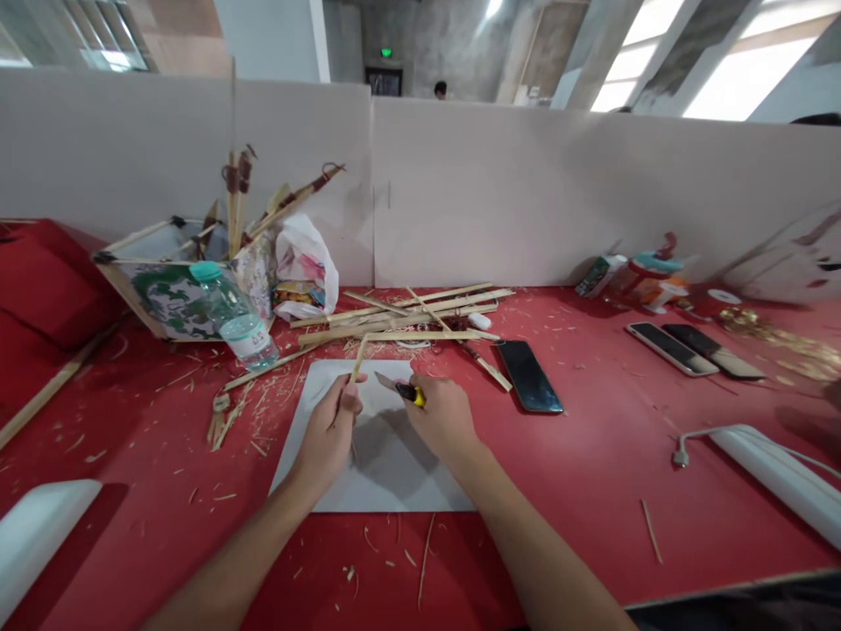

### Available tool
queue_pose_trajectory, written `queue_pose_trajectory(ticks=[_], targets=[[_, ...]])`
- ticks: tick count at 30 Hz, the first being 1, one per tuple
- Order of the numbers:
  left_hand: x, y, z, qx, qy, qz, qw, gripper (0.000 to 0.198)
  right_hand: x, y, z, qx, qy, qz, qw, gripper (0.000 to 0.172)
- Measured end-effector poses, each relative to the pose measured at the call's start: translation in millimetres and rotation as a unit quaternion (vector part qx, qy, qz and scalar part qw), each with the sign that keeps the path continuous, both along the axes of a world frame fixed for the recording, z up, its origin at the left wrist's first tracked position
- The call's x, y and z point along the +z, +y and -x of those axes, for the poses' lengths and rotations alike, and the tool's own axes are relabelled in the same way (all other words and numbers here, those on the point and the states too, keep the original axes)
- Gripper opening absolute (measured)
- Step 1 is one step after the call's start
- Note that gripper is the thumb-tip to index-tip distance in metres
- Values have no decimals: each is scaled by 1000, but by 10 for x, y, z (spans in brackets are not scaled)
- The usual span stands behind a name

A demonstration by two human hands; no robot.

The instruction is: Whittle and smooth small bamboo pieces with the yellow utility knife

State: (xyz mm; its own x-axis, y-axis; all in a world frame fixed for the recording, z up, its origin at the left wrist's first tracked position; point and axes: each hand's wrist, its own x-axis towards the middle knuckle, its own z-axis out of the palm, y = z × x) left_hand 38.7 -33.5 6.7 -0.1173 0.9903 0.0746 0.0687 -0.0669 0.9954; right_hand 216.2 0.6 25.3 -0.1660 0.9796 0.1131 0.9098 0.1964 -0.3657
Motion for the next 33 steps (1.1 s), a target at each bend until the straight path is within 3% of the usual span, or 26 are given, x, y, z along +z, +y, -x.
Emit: queue_pose_trajectory(ticks=[4,8,11,15,18,21,28,33], targets=[[-46,-71,-47,-22,-54,48,997,40,-12,-23,85,-2,-25,-3,1000,20],[17,-84,-73,-24,-111,89,990,39,-27,-65,105,20,-28,-7,999,12],[57,-75,-72,-22,-127,86,988,38,-60,-88,73,50,-10,-21,998,22],[2,-62,-52,-30,-83,59,994,35,-127,-90,-1,104,29,-49,993,36],[-49,-73,-27,-47,-69,66,994,32,-159,-96,-46,113,25,-49,992,41],[-1,-133,14,-60,-68,75,993,32,-133,-130,-44,109,12,-51,993,44],[381,-564,73,-67,-83,107,989,37,168,-433,83,129,-28,-51,990,44],[501,-1021,-72,-70,-237,193,949,40,328,-779,28,157,-66,-41,985,39]])
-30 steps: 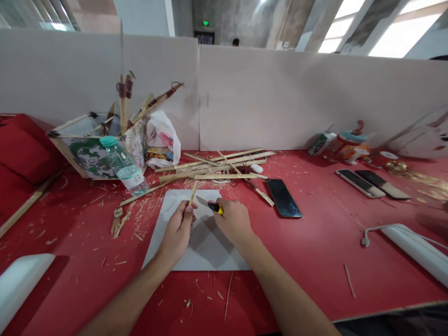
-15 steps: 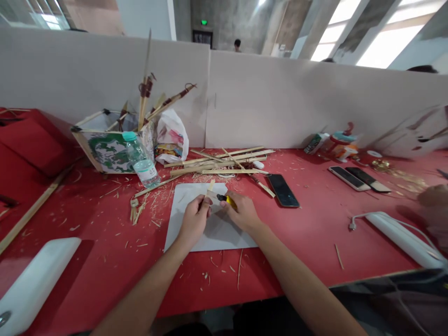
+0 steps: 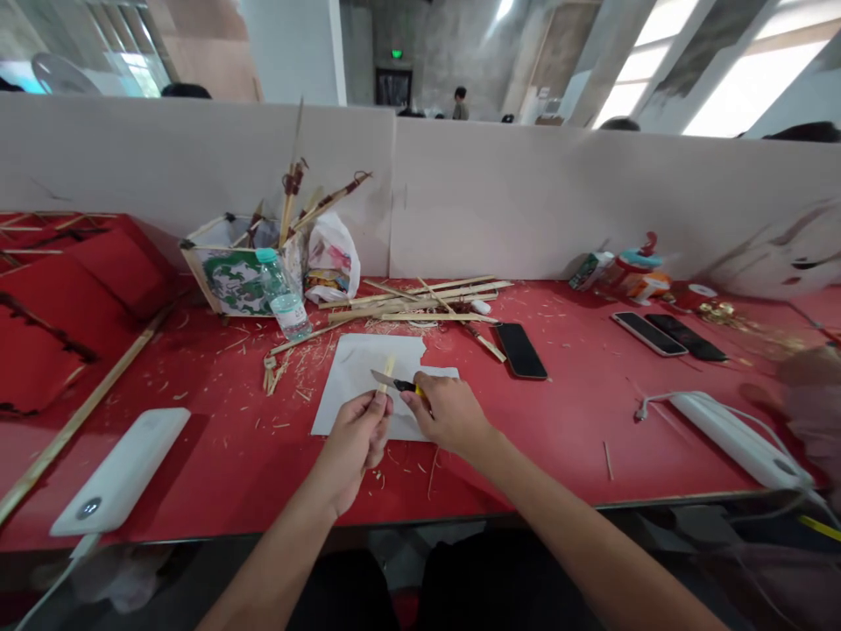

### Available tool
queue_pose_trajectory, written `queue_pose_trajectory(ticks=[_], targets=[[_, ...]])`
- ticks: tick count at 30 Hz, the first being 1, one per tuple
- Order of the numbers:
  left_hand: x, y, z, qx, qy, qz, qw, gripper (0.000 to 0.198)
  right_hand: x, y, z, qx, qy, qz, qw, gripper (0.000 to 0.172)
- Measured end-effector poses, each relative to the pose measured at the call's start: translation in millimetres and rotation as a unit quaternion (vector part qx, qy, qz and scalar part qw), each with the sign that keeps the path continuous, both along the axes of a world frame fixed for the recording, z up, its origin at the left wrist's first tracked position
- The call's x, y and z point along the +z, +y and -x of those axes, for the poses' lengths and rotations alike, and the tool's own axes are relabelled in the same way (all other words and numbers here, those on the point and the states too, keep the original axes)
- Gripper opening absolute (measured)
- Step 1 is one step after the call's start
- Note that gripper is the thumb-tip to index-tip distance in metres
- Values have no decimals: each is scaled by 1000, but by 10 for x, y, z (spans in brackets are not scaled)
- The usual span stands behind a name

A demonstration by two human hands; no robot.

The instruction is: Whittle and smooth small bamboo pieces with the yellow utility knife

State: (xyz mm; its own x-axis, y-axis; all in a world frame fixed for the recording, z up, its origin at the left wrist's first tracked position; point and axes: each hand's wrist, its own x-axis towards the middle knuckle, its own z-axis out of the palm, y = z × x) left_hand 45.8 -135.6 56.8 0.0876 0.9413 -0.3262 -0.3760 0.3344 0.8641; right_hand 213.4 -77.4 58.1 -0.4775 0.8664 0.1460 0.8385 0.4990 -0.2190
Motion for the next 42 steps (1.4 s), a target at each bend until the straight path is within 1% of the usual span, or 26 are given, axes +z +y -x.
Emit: queue_pose_trajectory(ticks=[2,4,6,8,9,11,14,16,18,19,20,21,22,23,24,25,28,31,35,37,39,41,42], targets=[[34,-120,-90,19,-36,20,999,41,41,-62,-37,11,-31,-2,999,41],[52,-181,-160,49,-58,31,997,40,65,-56,-51,16,-58,-5,998,45],[42,-195,-192,64,-98,46,992,36,65,5,-37,17,-83,-5,996,51],[4,-176,-180,67,-159,76,982,27,40,91,1,24,-106,2,994,57],[-21,-160,-160,68,-197,96,973,23,21,134,27,30,-114,6,993,60],[-68,-123,-97,78,-282,134,947,17,-27,206,90,49,-125,14,991,64],[-111,-95,12,94,-400,171,895,25,-96,281,202,77,-129,20,988,66],[-123,-126,49,106,-449,174,870,29,-121,336,272,91,-130,24,987,65],[-134,-208,26,111,-468,176,859,31,-113,421,320,81,-129,28,988,63],[-141,-262,-8,110,-465,179,860,30,-94,475,330,64,-128,29,989,61],[-151,-317,-51,86,-450,204,865,29,-65,531,330,42,-126,28,991,60],[-162,-366,-95,62,-425,221,876,25,-28,582,322,18,-123,23,992,60],[-173,-402,-133,54,-390,221,892,22,13,621,308,0,-119,15,993,60],[-182,-420,-160,75,-351,198,912,20,54,639,291,-11,-114,8,993,59],[-188,-420,-173,112,-309,156,931,22,91,634,273,-15,-108,2,994,58],[-190,-401,-171,130,-271,127,945,23,121,605,256,-12,-100,-1,995,57],[-169,-301,-107,137,-184,81,970,27,155,407,203,17,-68,14,997,51],[-125,-256,-61,144,-120,62,980,33,114,168,133,57,-23,52,997,46],[-110,-317,-118,134,-49,51,988,42,3,-28,61,98,7,84,992,46],[-131,-342,-166,134,-20,48,990,45,-61,-56,55,102,-2,70,992,46],[-155,-339,-201,140,-7,47,989,46,-127,-39,70,91,-21,43,995,48],[-166,-314,-215,140,-25,51,988,45,-191,16,103,78,-42,20,996,52],[-166,-298,-212,136,-48,55,988,42,-220,54,123,73,-51,14,996,54]])
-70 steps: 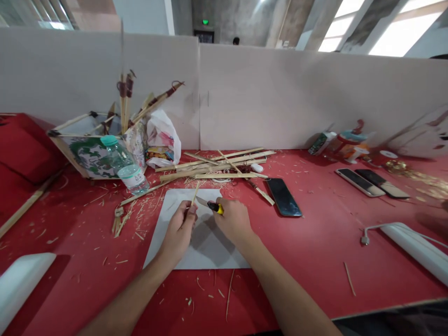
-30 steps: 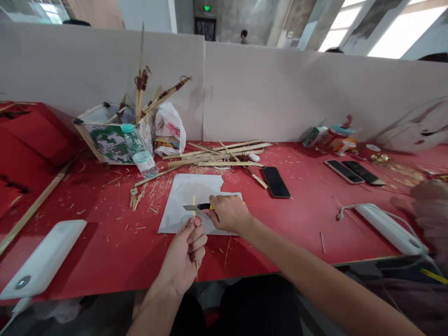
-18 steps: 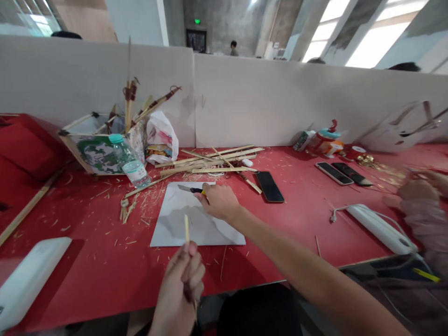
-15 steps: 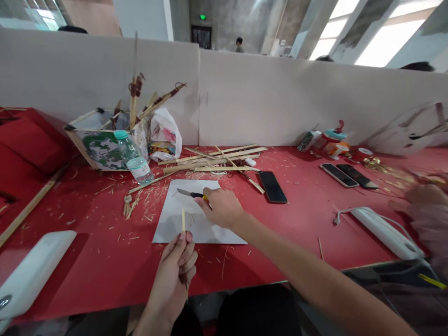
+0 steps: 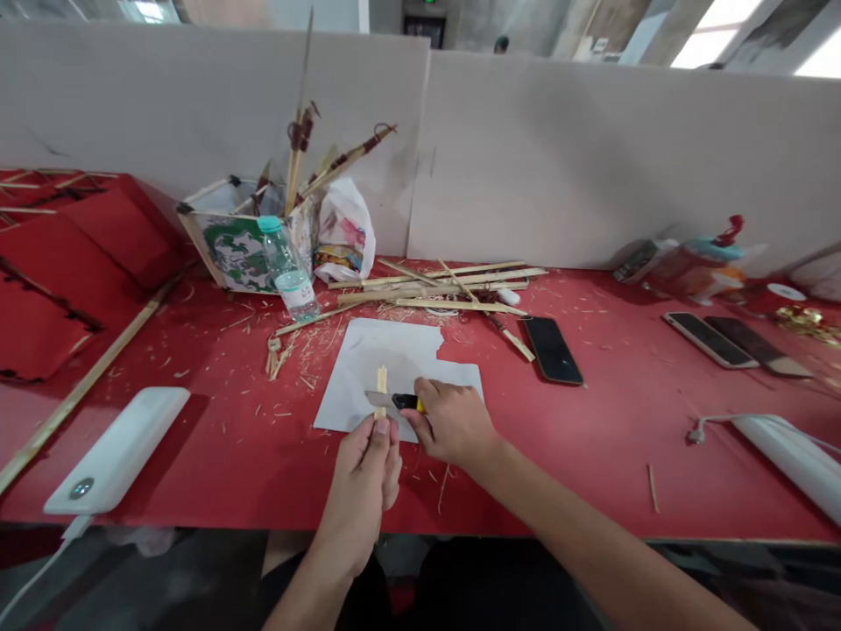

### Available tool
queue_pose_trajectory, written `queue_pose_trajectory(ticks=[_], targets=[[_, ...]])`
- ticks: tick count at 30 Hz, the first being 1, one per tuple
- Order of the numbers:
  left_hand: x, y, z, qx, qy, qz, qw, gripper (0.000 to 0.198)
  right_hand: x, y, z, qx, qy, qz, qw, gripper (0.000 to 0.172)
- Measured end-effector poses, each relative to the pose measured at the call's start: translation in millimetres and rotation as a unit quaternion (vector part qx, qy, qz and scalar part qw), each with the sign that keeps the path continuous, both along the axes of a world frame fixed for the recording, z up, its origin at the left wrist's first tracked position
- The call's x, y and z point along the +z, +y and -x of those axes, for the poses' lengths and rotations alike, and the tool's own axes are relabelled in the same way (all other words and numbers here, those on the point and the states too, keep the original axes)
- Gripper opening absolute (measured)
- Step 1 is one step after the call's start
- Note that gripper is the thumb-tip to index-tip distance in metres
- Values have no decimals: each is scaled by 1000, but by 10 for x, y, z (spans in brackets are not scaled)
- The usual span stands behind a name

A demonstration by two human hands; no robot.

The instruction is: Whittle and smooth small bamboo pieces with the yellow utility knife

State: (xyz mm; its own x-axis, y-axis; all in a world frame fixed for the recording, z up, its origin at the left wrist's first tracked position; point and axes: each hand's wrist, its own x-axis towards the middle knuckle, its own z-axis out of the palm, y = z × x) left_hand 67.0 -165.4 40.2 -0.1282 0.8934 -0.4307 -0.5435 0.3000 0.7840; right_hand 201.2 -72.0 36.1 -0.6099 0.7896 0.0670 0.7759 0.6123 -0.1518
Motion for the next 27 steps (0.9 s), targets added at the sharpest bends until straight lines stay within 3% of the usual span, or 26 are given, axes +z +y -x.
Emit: queue_pose_trajectory(ticks=[5,9,12,17,19,22,24,27], targets=[[0,55,87,-4,-201,14,980,25,-58,210,108,18,-24,3,1000,60],[-38,56,160,25,-366,25,930,17,-23,302,188,28,-44,10,999,65],[-34,33,187,66,-428,5,902,20,2,293,259,32,-54,10,998,67],[12,-69,174,122,-381,2,916,35,33,307,377,43,-63,33,997,65],[-8,-147,113,102,-367,13,925,36,64,412,380,-1,-67,42,997,62],[-77,-235,-1,16,-353,26,935,31,147,599,287,-85,-66,32,994,57],[-117,-211,-28,29,-293,22,955,36,204,626,185,-104,-61,21,993,55],[-134,-74,40,55,-159,23,985,33,222,449,46,-83,-33,35,995,55]])
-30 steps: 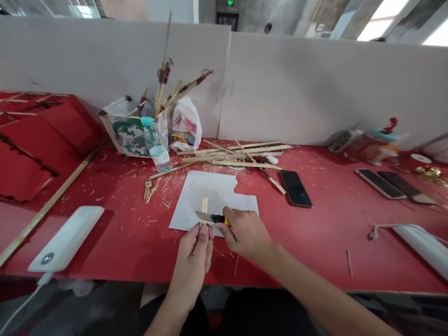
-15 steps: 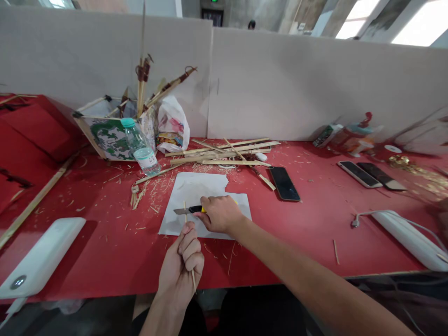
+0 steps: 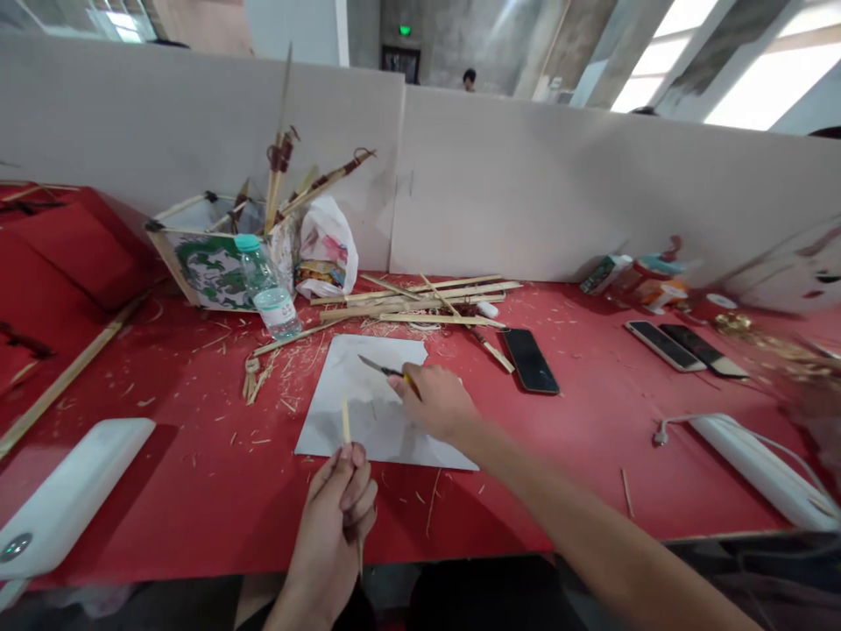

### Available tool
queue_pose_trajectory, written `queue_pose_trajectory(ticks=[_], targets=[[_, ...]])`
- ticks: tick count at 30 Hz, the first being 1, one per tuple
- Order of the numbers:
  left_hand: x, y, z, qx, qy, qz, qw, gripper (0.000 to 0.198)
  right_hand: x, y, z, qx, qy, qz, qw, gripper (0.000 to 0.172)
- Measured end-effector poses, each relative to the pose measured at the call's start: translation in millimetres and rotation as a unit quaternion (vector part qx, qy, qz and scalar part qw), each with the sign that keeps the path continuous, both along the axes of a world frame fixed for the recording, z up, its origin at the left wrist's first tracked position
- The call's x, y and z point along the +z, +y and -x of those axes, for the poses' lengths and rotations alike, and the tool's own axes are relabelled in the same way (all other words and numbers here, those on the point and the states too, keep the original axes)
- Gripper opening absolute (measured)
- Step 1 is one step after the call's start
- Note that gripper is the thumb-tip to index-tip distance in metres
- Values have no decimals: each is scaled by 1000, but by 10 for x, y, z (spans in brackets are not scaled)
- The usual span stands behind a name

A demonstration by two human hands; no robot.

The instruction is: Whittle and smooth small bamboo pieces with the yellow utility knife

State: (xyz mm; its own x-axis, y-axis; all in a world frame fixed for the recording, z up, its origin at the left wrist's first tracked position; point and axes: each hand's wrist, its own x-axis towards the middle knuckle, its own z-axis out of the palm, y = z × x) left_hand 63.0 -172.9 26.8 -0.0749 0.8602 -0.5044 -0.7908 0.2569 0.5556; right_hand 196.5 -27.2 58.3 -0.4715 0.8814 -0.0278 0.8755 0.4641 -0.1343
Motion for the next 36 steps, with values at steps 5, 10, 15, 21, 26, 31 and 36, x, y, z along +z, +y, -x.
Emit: queue_pose_trajectory(ticks=[5,10,15,21,26,31,36], targets=[[41,85,92,-55,132,-20,990,42,-134,-446,-111,82,127,67,986,51],[64,-12,-26,-100,164,-8,981,46,-200,-644,-128,119,156,70,978,47],[103,-9,-91,-65,166,-7,984,51,-184,-658,-160,112,123,29,986,50],[207,1,-57,-107,-32,-8,994,35,-256,-512,-183,125,102,-22,987,57],[178,16,54,-78,-242,-25,967,28,-247,-449,-55,132,63,-30,989,56],[80,-175,-39,-82,-267,-9,960,33,-29,-155,62,21,-14,20,999,50],[111,-217,-53,-55,-141,7,988,45,165,124,-103,-38,-3,-25,999,59]])
